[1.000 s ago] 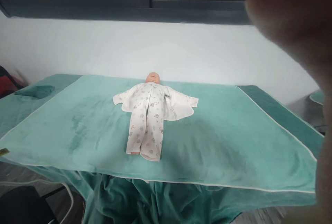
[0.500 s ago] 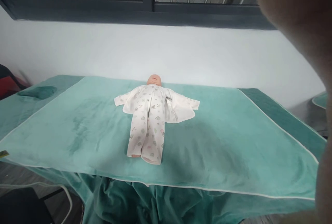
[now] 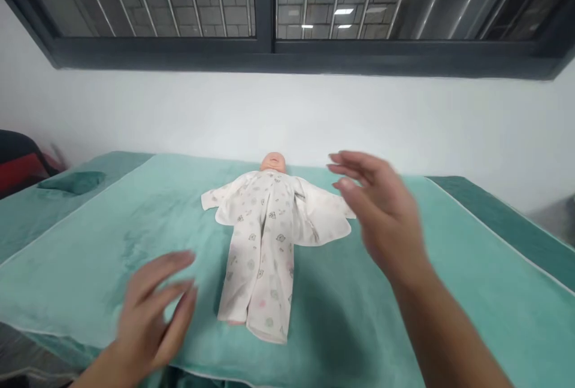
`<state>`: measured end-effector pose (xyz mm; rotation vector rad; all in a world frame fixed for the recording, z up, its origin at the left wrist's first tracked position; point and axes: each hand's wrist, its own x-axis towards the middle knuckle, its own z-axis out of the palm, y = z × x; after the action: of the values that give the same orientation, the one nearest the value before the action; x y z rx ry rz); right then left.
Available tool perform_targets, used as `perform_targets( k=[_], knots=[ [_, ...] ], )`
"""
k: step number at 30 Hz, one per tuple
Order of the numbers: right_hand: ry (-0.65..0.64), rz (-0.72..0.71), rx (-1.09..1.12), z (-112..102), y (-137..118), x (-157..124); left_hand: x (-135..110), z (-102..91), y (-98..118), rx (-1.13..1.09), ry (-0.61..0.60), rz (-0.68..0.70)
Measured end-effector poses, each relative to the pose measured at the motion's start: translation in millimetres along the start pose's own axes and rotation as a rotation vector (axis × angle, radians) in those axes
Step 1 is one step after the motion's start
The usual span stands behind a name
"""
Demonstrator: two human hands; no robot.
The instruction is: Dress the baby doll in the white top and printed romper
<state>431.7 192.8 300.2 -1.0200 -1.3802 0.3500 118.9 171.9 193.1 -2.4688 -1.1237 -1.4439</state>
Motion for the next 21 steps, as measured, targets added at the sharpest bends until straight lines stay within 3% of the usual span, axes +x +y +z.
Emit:
perform_targets(
  k=[2, 4, 7, 9, 12, 17, 21],
  knots=[
    [-0.044, 0.175, -0.066, 22, 40, 14, 22, 33.4, -29, -0.038, 0.012, -0.080],
    [-0.056, 0.308, -0.099, 51, 84, 27, 49, 76.9, -62, -0.114, -0.021, -0.302],
    [-0.033, 0.354, -0.076, 98, 143, 37, 86, 138.3, -105, -0.293, 0.031, -0.636],
    [0.014, 0.388, -0.070, 122, 172, 36, 104, 165.2, -123, -0.430, 0.055, -0.769],
    [-0.011, 0.404, -0.072, 137, 196, 32, 115, 181.3, -136, -0.578, 0.018, -0.810],
    [-0.109, 0.368, -0.040, 132, 206, 36, 114, 178.3, -140, -0.599, -0.050, -0.745],
    [-0.015, 0.380, -0.143, 129, 212, 39, 123, 183.3, -146, -0.469, 0.006, -0.715]
  ],
)
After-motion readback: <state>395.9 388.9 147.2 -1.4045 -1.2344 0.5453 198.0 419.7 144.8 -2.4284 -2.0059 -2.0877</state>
